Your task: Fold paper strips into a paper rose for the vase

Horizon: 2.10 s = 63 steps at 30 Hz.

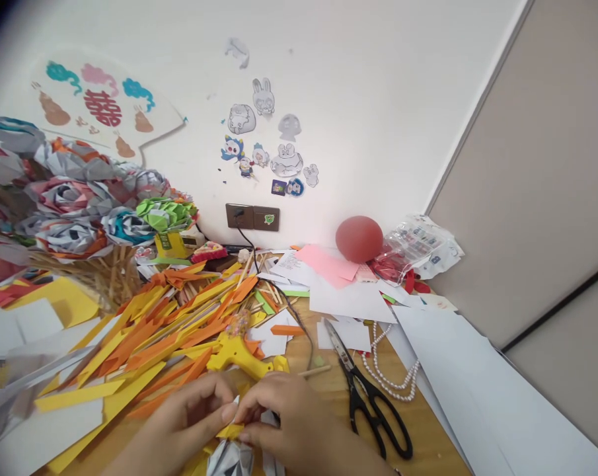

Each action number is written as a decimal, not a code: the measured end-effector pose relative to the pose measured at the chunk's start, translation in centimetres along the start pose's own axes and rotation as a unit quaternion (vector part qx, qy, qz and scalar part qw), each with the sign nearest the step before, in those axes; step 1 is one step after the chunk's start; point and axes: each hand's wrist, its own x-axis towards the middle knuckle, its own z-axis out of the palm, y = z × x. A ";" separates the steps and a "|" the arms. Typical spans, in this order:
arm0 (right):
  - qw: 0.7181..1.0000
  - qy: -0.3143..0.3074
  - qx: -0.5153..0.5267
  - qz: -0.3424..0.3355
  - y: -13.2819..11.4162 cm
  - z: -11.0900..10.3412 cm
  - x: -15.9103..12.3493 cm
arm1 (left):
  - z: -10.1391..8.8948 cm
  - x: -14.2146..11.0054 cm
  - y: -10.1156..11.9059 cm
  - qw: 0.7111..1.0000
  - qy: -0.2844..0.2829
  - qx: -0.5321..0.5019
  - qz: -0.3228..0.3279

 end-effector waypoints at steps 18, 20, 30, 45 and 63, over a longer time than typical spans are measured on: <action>0.996 0.015 -0.050 -0.078 0.9 0.7 0.2 | 0.2 0.0 0.4 0.991 0.055 0.122 0.031; 0.995 0.010 -0.040 -0.091 0.9 0.5 0.2 | 0.1 0.0 0.5 0.990 0.060 0.122 0.029; 0.985 -0.050 -0.056 -0.155 -0.2 -0.7 0.1 | -0.1 0.0 0.6 0.985 0.100 0.138 0.029; 0.994 -0.046 -0.054 -0.083 -1.5 -0.6 -0.3 | -0.3 0.0 0.7 0.983 0.091 0.156 0.007; 0.988 -0.033 -0.082 -0.126 -1.3 0.2 -0.1 | -0.8 -0.1 1.6 0.980 0.091 0.174 0.015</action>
